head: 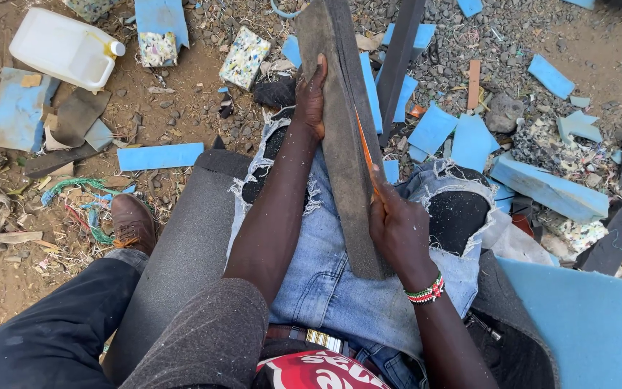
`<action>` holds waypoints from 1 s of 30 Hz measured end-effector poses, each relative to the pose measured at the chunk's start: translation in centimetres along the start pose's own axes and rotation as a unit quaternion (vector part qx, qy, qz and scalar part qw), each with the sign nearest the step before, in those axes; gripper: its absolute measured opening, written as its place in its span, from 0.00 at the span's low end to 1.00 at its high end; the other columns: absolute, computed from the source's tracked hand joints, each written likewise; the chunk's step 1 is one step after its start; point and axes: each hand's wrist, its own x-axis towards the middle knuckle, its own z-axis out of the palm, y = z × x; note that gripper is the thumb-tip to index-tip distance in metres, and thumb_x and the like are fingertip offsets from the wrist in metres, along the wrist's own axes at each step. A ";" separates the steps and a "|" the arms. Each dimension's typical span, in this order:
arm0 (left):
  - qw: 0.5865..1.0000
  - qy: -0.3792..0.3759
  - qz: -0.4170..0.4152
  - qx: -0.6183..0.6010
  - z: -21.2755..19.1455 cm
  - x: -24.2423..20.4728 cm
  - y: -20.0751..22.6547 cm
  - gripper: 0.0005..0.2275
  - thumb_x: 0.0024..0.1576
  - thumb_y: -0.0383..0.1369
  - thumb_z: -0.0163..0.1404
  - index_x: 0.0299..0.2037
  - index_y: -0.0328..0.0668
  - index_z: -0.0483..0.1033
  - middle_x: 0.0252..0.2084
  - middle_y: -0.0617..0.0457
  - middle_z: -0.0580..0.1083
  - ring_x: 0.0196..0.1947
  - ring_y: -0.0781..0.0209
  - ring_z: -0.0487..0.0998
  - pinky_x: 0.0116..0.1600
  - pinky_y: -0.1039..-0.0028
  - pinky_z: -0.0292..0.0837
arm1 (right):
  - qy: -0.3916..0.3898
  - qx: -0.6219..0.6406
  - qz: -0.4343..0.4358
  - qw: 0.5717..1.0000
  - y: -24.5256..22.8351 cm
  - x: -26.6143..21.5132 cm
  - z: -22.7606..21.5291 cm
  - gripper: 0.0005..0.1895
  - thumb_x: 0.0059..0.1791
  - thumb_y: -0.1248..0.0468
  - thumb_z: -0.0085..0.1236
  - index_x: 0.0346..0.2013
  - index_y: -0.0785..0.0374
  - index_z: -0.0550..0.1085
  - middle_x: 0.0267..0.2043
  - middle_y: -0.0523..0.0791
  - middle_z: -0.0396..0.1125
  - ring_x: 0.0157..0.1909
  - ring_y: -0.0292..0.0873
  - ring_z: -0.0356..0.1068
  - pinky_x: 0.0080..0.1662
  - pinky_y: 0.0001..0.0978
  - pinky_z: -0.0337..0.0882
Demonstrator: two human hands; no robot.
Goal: Cutting a piece of dark foam using a hand saw
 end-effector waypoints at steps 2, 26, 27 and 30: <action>1.000 0.008 -0.003 0.000 0.0 -0.1 0.1 0.35 0.46 0.53 0.63 0.63 0.41 0.78 0.55 0.38 0.82 0.54 0.35 0.84 0.58 0.39 0.84 | -0.005 -0.022 0.005 1.000 0.2 -0.8 -0.1 0.30 0.58 0.67 0.53 0.77 0.51 0.68 0.16 0.52 0.63 0.15 0.53 0.61 0.27 0.50 0.59; 0.981 -0.069 -0.180 0.015 0.2 -1.0 -3.0 0.36 0.44 0.66 0.58 0.56 0.50 0.81 0.47 0.45 0.83 0.48 0.46 0.85 0.56 0.46 0.83 | 0.003 -0.073 -0.037 0.997 3.0 1.7 0.8 0.30 0.59 0.66 0.51 0.78 0.54 0.66 0.21 0.58 0.68 0.19 0.63 0.66 0.26 0.58 0.59; 0.981 -0.074 -0.180 0.015 0.9 -1.7 -2.4 0.36 0.44 0.66 0.58 0.56 0.50 0.81 0.47 0.45 0.83 0.48 0.46 0.85 0.56 0.46 0.83 | 0.007 -0.077 -0.037 0.996 2.0 2.4 0.3 0.30 0.59 0.66 0.51 0.78 0.54 0.66 0.21 0.58 0.68 0.19 0.63 0.66 0.26 0.58 0.59; 0.991 -0.076 -0.109 0.018 1.7 -3.5 -1.1 0.30 0.51 0.62 0.66 0.51 0.48 0.82 0.39 0.47 0.83 0.39 0.51 0.86 0.52 0.55 0.85 | 0.043 0.001 -0.016 0.999 -0.1 3.8 -0.4 0.31 0.55 0.73 0.54 0.73 0.51 0.72 0.23 0.61 0.74 0.24 0.72 0.74 0.25 0.61 0.69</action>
